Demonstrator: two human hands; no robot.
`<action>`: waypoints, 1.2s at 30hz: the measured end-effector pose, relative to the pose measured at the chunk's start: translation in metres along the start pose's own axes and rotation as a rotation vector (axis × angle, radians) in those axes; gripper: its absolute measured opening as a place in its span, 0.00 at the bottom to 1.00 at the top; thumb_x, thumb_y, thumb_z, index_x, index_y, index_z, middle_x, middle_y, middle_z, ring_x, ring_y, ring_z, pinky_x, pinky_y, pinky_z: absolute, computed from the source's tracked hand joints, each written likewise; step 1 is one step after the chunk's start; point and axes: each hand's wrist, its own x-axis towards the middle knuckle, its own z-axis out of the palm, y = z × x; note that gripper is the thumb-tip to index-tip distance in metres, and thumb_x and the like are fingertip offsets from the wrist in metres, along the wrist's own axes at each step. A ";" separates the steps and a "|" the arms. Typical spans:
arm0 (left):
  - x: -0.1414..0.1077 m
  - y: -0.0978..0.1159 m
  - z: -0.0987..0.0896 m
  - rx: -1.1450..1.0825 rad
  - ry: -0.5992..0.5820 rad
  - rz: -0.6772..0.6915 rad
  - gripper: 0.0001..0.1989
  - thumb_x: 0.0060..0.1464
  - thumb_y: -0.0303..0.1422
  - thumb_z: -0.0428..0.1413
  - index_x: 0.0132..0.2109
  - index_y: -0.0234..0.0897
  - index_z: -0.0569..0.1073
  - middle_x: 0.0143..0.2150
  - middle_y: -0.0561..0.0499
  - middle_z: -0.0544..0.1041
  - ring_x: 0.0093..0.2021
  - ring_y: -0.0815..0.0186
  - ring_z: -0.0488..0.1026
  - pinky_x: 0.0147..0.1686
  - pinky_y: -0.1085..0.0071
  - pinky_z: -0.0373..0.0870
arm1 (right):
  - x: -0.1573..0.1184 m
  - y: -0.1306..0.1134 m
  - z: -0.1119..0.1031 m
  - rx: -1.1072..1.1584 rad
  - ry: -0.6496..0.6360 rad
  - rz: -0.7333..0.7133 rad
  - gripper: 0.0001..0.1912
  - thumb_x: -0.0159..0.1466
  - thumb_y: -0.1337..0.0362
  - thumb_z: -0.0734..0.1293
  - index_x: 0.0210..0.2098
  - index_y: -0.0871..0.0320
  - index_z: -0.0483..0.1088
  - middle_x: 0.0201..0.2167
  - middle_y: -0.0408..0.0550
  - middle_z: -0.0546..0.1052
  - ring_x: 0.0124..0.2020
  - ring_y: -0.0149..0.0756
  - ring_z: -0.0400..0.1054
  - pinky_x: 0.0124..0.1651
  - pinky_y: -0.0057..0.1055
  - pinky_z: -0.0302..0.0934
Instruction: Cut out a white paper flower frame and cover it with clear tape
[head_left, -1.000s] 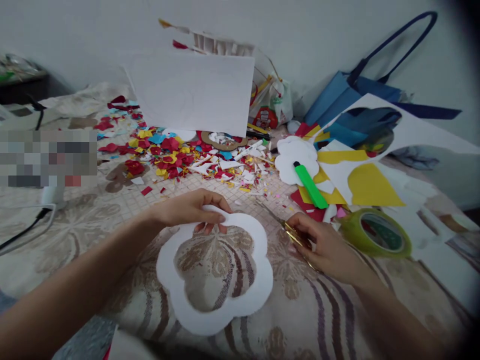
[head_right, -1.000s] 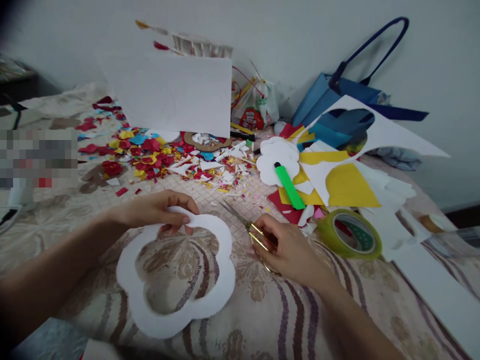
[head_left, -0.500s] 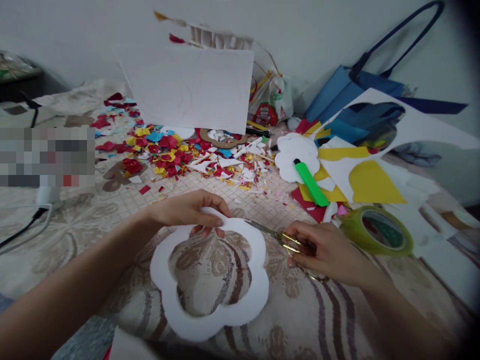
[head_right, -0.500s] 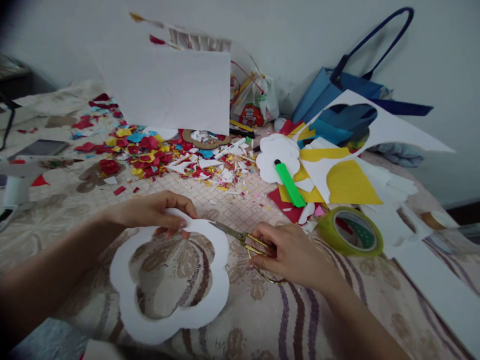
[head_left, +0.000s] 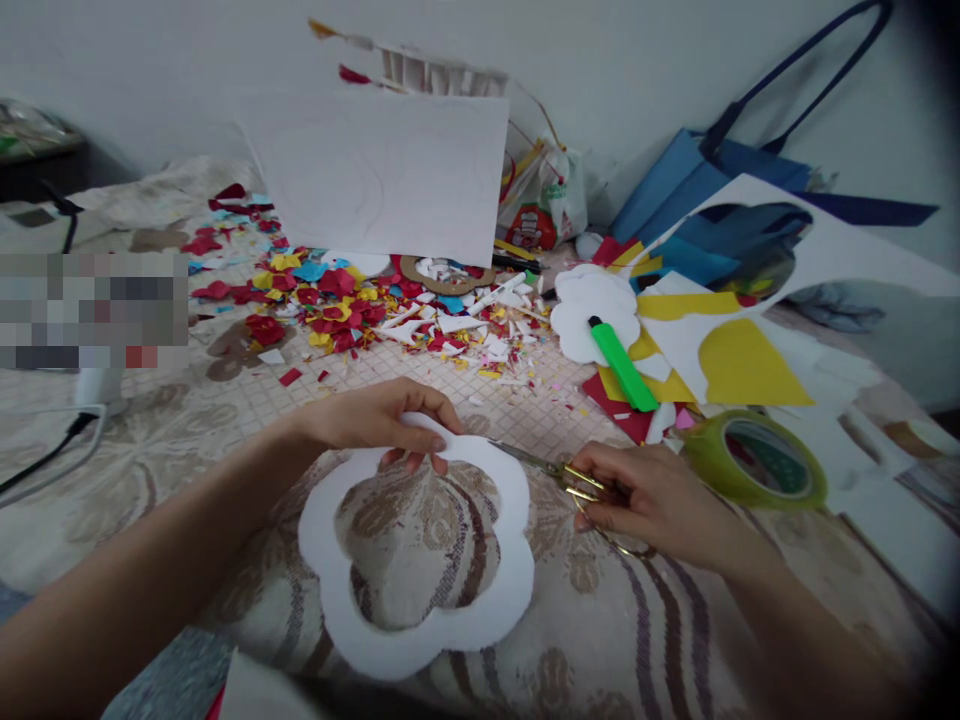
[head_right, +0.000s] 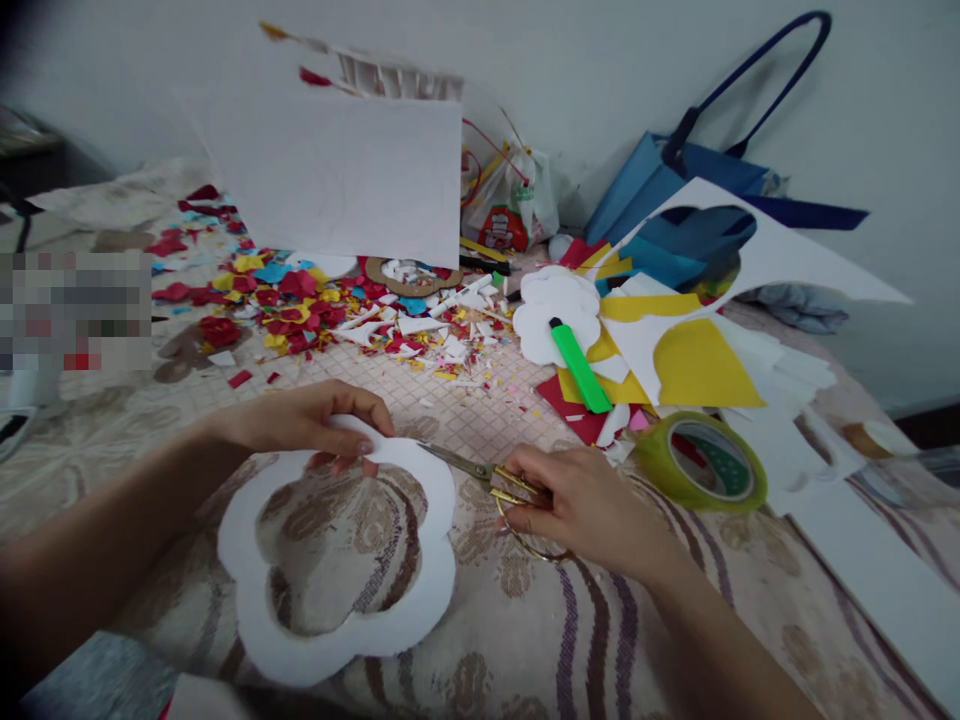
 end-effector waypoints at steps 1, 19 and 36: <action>0.000 0.000 0.000 0.001 -0.002 -0.002 0.09 0.49 0.33 0.60 0.39 0.36 0.75 0.30 0.49 0.80 0.20 0.73 0.70 0.15 0.82 0.63 | 0.000 0.000 0.000 0.002 0.000 -0.003 0.12 0.59 0.51 0.67 0.32 0.53 0.68 0.20 0.37 0.69 0.22 0.29 0.60 0.25 0.27 0.47; 0.002 -0.006 -0.006 0.033 -0.088 -0.002 0.12 0.52 0.36 0.59 0.42 0.35 0.72 0.32 0.50 0.79 0.23 0.74 0.71 0.16 0.83 0.64 | 0.001 0.000 0.000 0.147 -0.016 0.066 0.12 0.62 0.53 0.64 0.30 0.55 0.64 0.19 0.37 0.68 0.22 0.28 0.59 0.25 0.26 0.48; 0.021 -0.021 0.003 0.481 0.403 0.282 0.14 0.55 0.37 0.54 0.45 0.34 0.72 0.43 0.46 0.77 0.42 0.65 0.74 0.40 0.70 0.69 | 0.008 0.004 0.022 -0.464 0.223 0.038 0.14 0.60 0.51 0.66 0.35 0.56 0.67 0.22 0.42 0.75 0.26 0.38 0.71 0.26 0.29 0.48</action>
